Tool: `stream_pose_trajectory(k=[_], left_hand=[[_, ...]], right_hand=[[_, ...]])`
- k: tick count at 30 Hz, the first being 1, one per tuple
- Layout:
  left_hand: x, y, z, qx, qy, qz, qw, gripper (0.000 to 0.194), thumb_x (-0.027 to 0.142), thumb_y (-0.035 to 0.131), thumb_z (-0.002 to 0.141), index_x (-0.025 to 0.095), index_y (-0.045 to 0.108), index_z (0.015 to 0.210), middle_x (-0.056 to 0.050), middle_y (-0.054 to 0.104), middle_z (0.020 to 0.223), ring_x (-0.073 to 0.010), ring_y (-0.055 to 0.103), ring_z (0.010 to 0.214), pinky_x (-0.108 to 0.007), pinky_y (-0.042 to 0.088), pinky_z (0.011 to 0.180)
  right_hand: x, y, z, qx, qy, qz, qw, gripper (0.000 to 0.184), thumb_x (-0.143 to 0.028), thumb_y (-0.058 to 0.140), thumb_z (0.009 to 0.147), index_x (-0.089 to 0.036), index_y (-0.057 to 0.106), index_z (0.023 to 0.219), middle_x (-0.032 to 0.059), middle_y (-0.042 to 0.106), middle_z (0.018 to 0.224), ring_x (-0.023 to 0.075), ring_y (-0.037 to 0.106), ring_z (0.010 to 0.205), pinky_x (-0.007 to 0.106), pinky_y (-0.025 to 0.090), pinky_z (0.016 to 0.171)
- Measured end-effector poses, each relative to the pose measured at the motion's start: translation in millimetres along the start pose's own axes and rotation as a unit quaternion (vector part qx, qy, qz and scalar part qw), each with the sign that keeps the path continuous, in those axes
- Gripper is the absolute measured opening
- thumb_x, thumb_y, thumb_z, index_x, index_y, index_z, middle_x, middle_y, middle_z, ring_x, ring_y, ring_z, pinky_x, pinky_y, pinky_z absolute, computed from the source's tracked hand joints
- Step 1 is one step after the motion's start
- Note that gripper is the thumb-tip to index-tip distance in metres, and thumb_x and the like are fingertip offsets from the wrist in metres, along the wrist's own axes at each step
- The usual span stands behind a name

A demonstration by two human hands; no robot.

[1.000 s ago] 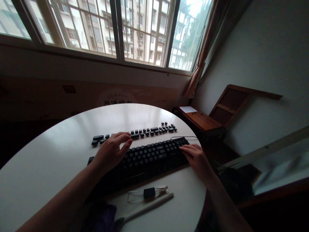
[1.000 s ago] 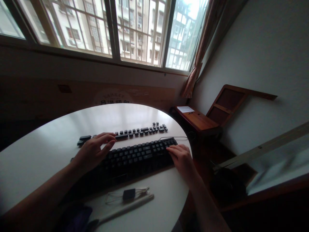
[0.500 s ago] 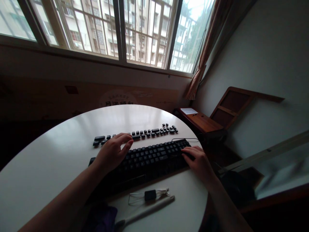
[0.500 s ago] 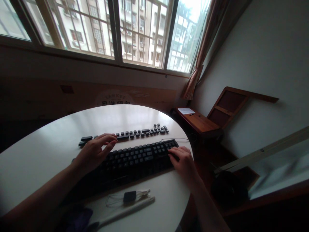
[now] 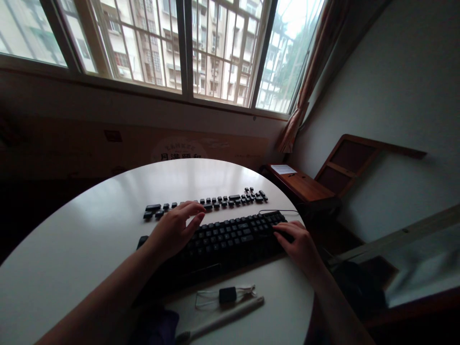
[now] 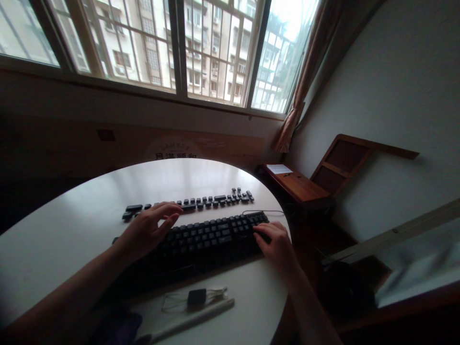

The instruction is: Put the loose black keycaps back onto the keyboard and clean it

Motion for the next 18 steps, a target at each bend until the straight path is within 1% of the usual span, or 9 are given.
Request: stream_pose_trajectory(k=[6,11,18], left_hand=[[-0.7,1.0,-0.5,-0.003,-0.004,-0.002,1.000,0.038,0.048,0.041,0.097,0.020,0.066,0.101,-0.008,0.069,0.108,-0.0233,0.068,0.090,-0.036,0.053,0.082],[-2.2,1.7,-0.9,-0.003,0.000,-0.002,1.000,0.037,0.047,0.041,0.098,0.021,0.065,0.103,-0.007,0.069,0.107,-0.0228,0.069,0.090,-0.036,0.053,0.082],[-1.3,1.5,-0.7,0.005,-0.011,0.003,1.000,0.037,0.047,0.041,0.097,0.020,0.065,0.106,-0.008,0.070,0.105,-0.0232,0.070,0.087,-0.037,0.054,0.080]], right_hand=[[2.4,2.3,-1.4,0.008,0.004,-0.025,1.000,0.016,-0.029,0.071,0.085,-0.024,0.076,0.099,0.0046,0.073,0.101,0.0239,0.063,0.097,0.040,0.050,0.089],[1.2,2.2,-2.9,0.018,-0.005,-0.042,0.999,0.016,-0.028,0.069,0.086,-0.023,0.077,0.099,0.0054,0.074,0.101,0.0243,0.064,0.096,0.041,0.049,0.089],[3.9,4.1,-3.6,0.012,-0.007,-0.049,0.999,0.018,-0.028,0.067,0.086,-0.023,0.077,0.100,0.0061,0.073,0.103,0.0241,0.064,0.096,0.041,0.049,0.090]])
Point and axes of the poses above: each hand's wrist, its own z-axis towards the middle knuckle, its own y-axis out of the palm, x = y × z, the point moved 2 cm from there along z, towards the middle knuckle
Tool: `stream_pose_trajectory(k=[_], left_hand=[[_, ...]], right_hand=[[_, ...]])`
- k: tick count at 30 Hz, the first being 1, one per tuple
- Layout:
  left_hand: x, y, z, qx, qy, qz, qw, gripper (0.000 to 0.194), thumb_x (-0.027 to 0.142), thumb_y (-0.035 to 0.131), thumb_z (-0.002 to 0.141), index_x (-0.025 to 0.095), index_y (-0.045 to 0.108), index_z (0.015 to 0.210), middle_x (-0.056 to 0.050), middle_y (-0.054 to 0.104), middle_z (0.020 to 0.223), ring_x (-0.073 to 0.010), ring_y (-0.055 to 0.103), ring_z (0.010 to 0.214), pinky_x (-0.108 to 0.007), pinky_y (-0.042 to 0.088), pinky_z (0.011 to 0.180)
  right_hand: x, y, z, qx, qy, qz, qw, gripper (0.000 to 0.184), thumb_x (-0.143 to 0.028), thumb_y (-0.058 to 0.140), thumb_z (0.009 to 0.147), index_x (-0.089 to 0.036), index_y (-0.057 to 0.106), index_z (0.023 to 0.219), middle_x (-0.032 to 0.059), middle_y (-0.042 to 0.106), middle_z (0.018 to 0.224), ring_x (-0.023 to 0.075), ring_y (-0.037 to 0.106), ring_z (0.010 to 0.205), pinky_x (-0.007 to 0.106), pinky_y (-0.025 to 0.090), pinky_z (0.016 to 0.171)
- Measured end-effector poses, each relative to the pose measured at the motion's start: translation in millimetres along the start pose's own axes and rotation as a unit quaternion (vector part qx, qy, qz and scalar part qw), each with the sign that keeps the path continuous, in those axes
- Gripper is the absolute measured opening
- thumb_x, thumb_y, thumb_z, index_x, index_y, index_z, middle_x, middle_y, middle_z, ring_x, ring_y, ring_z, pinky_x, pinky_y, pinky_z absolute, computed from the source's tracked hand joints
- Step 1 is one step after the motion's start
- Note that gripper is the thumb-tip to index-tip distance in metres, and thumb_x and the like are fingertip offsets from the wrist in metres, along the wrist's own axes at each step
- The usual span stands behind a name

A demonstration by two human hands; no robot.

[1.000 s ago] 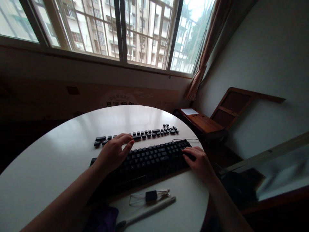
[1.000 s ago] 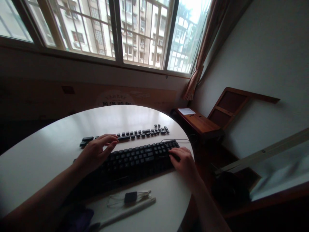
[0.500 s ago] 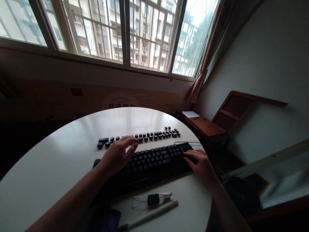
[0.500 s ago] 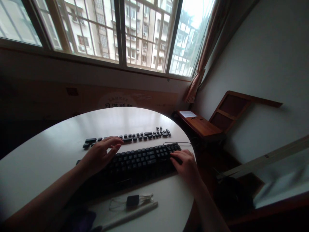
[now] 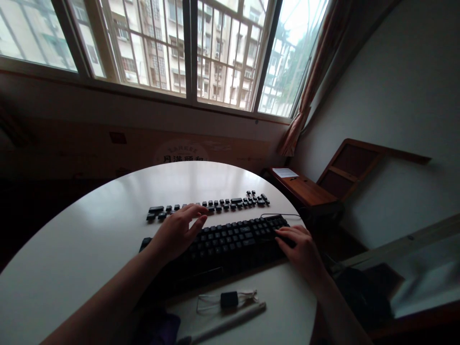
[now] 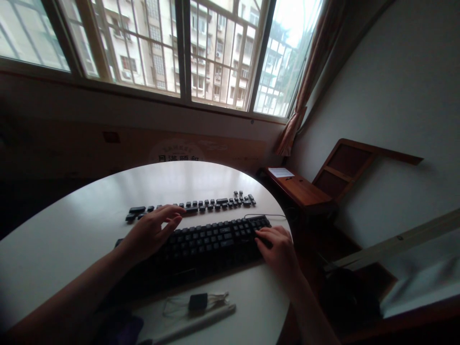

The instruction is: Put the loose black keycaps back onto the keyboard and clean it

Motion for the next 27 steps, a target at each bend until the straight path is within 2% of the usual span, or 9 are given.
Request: stream_pose_trajectory(k=[9,15,21,27], left_hand=[[-0.3,0.0,-0.1,0.010,-0.010,-0.004,1.000,0.042,0.048,0.042,0.095,0.018,0.063,0.114,-0.010,0.072,0.106,-0.0243,0.071,0.086,-0.039,0.056,0.081],[-2.9,1.2,0.1,0.014,-0.008,-0.007,1.000,0.041,0.049,0.043,0.094,0.020,0.064,0.115,-0.009,0.072,0.106,-0.0244,0.071,0.086,-0.039,0.056,0.081],[-2.8,1.8,0.8,0.008,-0.008,-0.009,1.000,0.040,0.048,0.043,0.095,0.020,0.063,0.116,-0.008,0.072,0.106,-0.0240,0.071,0.086,-0.038,0.056,0.080],[0.4,0.5,0.8,0.002,-0.011,-0.006,1.000,0.041,0.047,0.042,0.094,0.020,0.063,0.116,-0.008,0.073,0.101,-0.0242,0.071,0.086,-0.038,0.056,0.080]], right_hand=[[-3.7,-3.2,2.4,0.000,0.010,0.024,1.000,0.014,-0.030,0.069,0.086,-0.023,0.077,0.096,0.0052,0.073,0.097,0.0239,0.063,0.095,0.040,0.050,0.089],[4.2,-8.1,0.0,0.085,0.088,0.110,0.986,0.026,-0.038,0.069,0.087,-0.019,0.075,0.104,0.0077,0.071,0.097,0.0214,0.066,0.092,0.036,0.054,0.086],[10.8,-3.5,-2.4,0.057,0.111,0.134,0.983,0.026,-0.043,0.071,0.084,-0.021,0.078,0.095,0.0086,0.071,0.095,0.0219,0.065,0.091,0.035,0.056,0.083],[12.0,0.5,-3.7,0.037,0.067,0.102,0.992,0.020,-0.039,0.074,0.083,-0.023,0.079,0.094,0.0071,0.074,0.094,0.0239,0.063,0.098,0.040,0.053,0.089]])
Point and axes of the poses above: each hand's wrist, its own z-axis towards the middle knuckle, its own y-axis out of the palm, x = y × z, the point moved 2 cm from there along z, towards the middle knuckle
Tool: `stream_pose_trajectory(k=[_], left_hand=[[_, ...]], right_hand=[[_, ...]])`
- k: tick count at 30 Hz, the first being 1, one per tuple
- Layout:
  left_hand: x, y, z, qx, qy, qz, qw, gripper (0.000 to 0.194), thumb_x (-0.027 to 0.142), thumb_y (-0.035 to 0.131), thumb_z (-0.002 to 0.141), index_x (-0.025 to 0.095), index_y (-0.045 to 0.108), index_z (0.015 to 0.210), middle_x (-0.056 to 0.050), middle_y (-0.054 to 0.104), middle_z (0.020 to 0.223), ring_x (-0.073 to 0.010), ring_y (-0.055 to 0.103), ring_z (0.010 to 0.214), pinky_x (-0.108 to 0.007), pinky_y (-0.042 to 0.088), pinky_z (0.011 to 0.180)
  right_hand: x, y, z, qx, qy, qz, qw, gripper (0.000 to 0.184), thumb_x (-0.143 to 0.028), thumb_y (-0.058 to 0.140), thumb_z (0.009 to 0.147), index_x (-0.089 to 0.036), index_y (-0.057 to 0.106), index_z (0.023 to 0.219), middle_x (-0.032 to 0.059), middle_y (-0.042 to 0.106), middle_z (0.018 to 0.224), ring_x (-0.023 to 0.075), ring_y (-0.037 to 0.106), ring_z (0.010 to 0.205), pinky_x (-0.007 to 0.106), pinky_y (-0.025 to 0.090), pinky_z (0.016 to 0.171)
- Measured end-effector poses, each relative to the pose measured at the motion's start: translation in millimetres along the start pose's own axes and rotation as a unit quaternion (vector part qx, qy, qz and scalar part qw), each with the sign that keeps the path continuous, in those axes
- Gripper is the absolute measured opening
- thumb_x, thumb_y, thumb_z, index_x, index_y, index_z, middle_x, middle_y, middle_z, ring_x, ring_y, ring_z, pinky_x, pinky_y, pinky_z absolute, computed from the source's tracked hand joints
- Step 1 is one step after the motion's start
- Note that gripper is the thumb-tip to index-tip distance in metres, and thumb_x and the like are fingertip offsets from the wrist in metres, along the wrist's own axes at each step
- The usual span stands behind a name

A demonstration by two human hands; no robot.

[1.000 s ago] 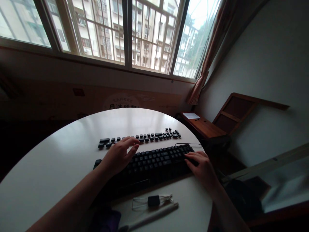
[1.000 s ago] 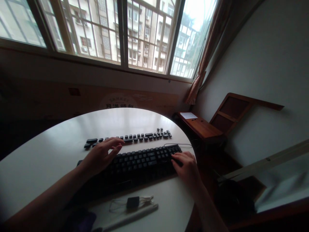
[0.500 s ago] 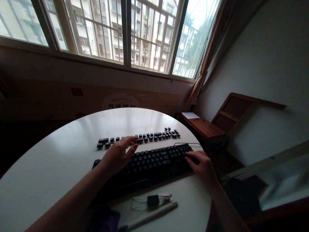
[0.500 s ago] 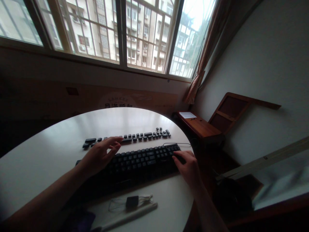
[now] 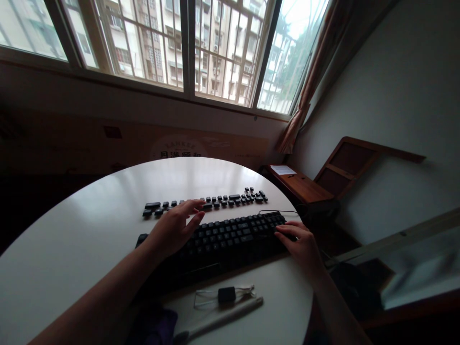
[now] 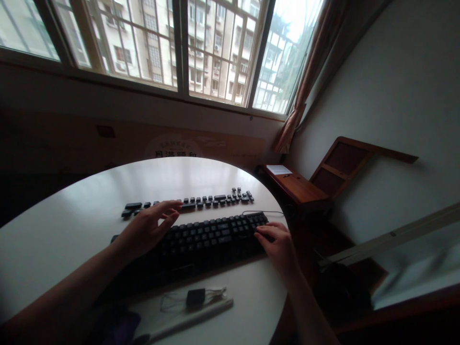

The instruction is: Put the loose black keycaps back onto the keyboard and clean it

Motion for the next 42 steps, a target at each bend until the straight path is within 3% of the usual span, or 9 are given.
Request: stream_pose_trajectory(k=[8,17,26,35,42], left_hand=[[-0.3,-0.2,-0.3,-0.002,-0.003,-0.008,1.000,0.043,0.048,0.042,0.095,0.019,0.062,0.119,-0.010,0.073,0.104,-0.0246,0.071,0.087,-0.039,0.056,0.080],[-0.1,0.2,-0.1,-0.002,-0.005,-0.007,1.000,0.043,0.049,0.042,0.095,0.019,0.062,0.118,-0.009,0.073,0.103,-0.0244,0.071,0.089,-0.039,0.056,0.083],[-0.7,0.2,-0.3,-0.001,0.006,-0.011,1.000,0.042,0.047,0.042,0.095,0.019,0.062,0.119,-0.009,0.072,0.105,-0.0242,0.071,0.089,-0.039,0.057,0.081],[1.0,0.0,0.2,0.003,0.013,-0.015,1.000,0.041,0.047,0.043,0.095,0.019,0.063,0.117,-0.010,0.072,0.109,-0.0239,0.071,0.089,-0.041,0.056,0.083],[2.1,-1.3,-0.7,0.005,0.016,-0.016,1.000,0.040,0.045,0.044,0.095,0.018,0.063,0.118,-0.011,0.071,0.110,-0.0240,0.071,0.091,-0.040,0.056,0.084]], right_hand=[[-15.9,-3.1,0.5,-0.017,-0.045,-0.112,0.992,0.014,-0.036,0.069,0.087,-0.028,0.079,0.091,0.0043,0.074,0.097,0.0248,0.062,0.095,0.045,0.046,0.091],[-17.7,-3.5,1.0,-0.028,-0.022,-0.113,0.993,0.017,-0.038,0.066,0.089,-0.026,0.078,0.094,0.0045,0.074,0.092,0.0231,0.063,0.089,0.039,0.046,0.086],[-25.1,-4.6,-1.6,-0.019,-0.056,-0.146,0.988,0.012,-0.031,0.067,0.087,-0.025,0.077,0.091,0.0032,0.075,0.094,0.0237,0.062,0.090,0.040,0.041,0.089],[-30.8,-4.6,-4.2,-0.019,-0.067,-0.180,0.981,0.018,-0.035,0.062,0.091,-0.024,0.077,0.091,0.0058,0.075,0.092,0.0238,0.063,0.089,0.042,0.039,0.089],[-36.0,-1.6,-2.3,-0.040,-0.029,-0.227,0.973,0.016,-0.037,0.066,0.088,-0.027,0.077,0.086,0.0055,0.072,0.102,0.0267,0.060,0.098,0.044,0.041,0.089]])
Point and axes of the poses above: each hand's wrist, its own z-axis towards the middle knuckle, its own y-axis out of the palm, x = y × z, the point moved 2 cm from there along z, towards the middle knuckle
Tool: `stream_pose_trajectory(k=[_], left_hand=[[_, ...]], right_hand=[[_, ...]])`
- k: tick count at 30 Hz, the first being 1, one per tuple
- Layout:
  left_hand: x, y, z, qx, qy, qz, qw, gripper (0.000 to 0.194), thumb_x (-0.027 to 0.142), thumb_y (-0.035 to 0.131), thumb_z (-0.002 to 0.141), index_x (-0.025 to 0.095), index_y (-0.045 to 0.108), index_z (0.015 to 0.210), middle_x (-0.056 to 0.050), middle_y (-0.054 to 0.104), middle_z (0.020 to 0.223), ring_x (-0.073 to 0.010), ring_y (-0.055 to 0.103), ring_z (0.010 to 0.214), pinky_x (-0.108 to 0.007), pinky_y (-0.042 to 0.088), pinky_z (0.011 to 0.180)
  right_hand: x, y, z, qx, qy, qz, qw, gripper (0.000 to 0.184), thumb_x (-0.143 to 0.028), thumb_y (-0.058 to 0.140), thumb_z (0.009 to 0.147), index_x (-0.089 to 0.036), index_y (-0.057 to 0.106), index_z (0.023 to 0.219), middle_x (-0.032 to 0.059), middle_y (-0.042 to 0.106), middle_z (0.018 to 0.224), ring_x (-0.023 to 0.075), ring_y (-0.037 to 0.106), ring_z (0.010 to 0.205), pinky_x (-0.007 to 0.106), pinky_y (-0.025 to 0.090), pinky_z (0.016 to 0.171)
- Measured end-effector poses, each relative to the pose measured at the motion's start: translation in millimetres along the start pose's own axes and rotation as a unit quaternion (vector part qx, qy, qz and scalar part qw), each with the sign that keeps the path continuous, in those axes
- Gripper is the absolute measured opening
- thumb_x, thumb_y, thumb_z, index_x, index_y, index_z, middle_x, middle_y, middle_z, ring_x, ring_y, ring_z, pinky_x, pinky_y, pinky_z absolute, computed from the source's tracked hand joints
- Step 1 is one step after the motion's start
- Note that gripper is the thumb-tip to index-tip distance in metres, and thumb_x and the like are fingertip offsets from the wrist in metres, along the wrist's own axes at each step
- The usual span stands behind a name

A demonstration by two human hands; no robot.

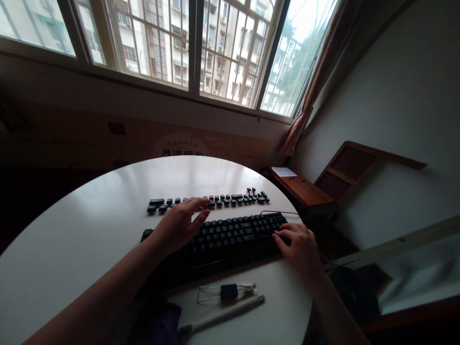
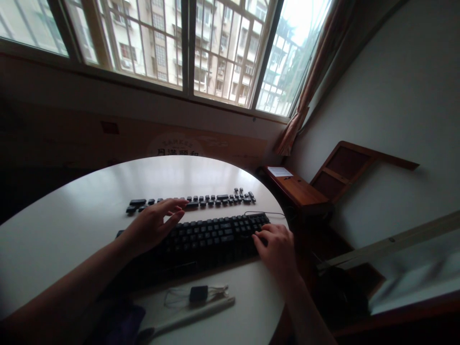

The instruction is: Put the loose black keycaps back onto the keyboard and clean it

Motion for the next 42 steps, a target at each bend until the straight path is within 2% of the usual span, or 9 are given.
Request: stream_pose_trajectory(k=[7,11,14,19,23,27,31,36,42], left_hand=[[0.6,0.9,-0.4,-0.006,0.012,0.005,1.000,0.039,0.044,0.044,0.095,0.018,0.064,0.116,-0.011,0.071,0.109,-0.0250,0.070,0.093,-0.041,0.056,0.085],[0.9,1.8,-0.8,-0.011,0.023,0.005,1.000,0.035,0.041,0.046,0.094,0.020,0.066,0.113,-0.010,0.071,0.112,-0.0254,0.069,0.097,-0.043,0.054,0.089],[1.5,1.0,-0.6,-0.012,0.028,0.002,1.000,0.032,0.039,0.046,0.093,0.021,0.067,0.110,-0.009,0.071,0.109,-0.0248,0.069,0.095,-0.042,0.054,0.088],[0.9,3.3,-0.3,-0.042,0.033,0.026,0.998,0.029,0.035,0.043,0.094,0.022,0.069,0.094,-0.007,0.072,0.096,-0.0222,0.068,0.085,-0.034,0.052,0.078],[3.3,5.7,-1.8,-0.096,0.045,0.073,0.992,0.037,0.036,0.041,0.095,0.021,0.058,0.066,-0.003,0.061,0.065,-0.0180,0.059,0.062,-0.028,0.043,0.061],[7.0,4.2,-4.0,-0.118,0.048,0.100,0.987,0.042,0.039,0.040,0.096,0.020,0.050,0.059,-0.002,0.054,0.058,-0.0163,0.051,0.055,-0.027,0.035,0.057],[6.8,3.7,-4.9,-0.143,0.038,0.127,0.981,0.041,0.039,0.041,0.096,0.020,0.051,0.061,-0.002,0.054,0.059,-0.0168,0.050,0.056,-0.028,0.032,0.056],[4.8,4.7,-4.8,-0.164,0.025,0.160,0.973,0.039,0.039,0.043,0.096,0.019,0.054,0.064,-0.003,0.055,0.060,-0.0165,0.049,0.057,-0.029,0.026,0.056],[7.0,3.4,-3.7,-0.176,0.018,0.166,0.970,0.039,0.039,0.044,0.097,0.019,0.054,0.065,-0.003,0.056,0.062,-0.0160,0.050,0.058,-0.028,0.027,0.056]], right_hand=[[21.5,-4.4,-8.6,0.019,-0.049,0.049,0.997,0.029,-0.041,0.055,0.095,-0.028,0.075,0.110,0.0080,0.052,0.141,0.0297,0.047,0.131,0.052,0.039,0.108],[43.9,-12.2,1.5,0.088,-0.031,0.075,0.993,0.028,-0.035,0.053,0.094,-0.023,0.076,0.104,0.0092,0.051,0.142,0.0273,0.048,0.131,0.049,0.040,0.110],[51.3,-12.2,20.0,0.086,-0.072,0.060,0.992,0.024,-0.028,0.055,0.091,-0.025,0.077,0.099,0.0065,0.049,0.144,0.0273,0.043,0.136,0.050,0.037,0.113],[55.5,8.0,90.3,0.021,-0.106,0.066,0.992,0.023,-0.022,0.058,0.086,-0.025,0.078,0.099,0.0056,0.063,0.129,0.0270,0.047,0.133,0.051,0.035,0.113],[45.2,43.1,162.6,-0.109,-0.119,0.100,0.982,0.025,-0.019,0.059,0.086,-0.020,0.077,0.103,0.0059,0.070,0.116,0.0213,0.058,0.121,0.040,0.039,0.112],[29.3,81.5,209.1,-0.186,-0.122,0.088,0.971,0.026,-0.018,0.063,0.083,-0.021,0.077,0.105,0.0046,0.073,0.111,0.0188,0.066,0.107,0.034,0.047,0.103],[21.1,108.7,232.7,-0.249,-0.108,0.058,0.961,0.026,-0.018,0.070,0.078,-0.020,0.078,0.103,0.0061,0.073,0.110,0.0202,0.068,0.104,0.030,0.049,0.098],[16.1,122.5,246.7,-0.313,-0.102,0.028,0.944,0.025,-0.015,0.078,0.068,-0.018,0.081,0.093,0.0066,0.075,0.106,0.0209,0.070,0.100,0.024,0.051,0.093],[6.8,120.6,241.7,-0.301,-0.109,0.022,0.947,0.017,-0.022,0.077,0.075,-0.022,0.081,0.091,0.0033,0.076,0.101,0.0201,0.069,0.098,0.025,0.049,0.096]])
Point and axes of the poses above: each hand's wrist, its own z-axis towards the middle knuckle, its own y-axis out of the palm, x = y × z, the point moved 2 cm from there along z, towards the middle knuckle
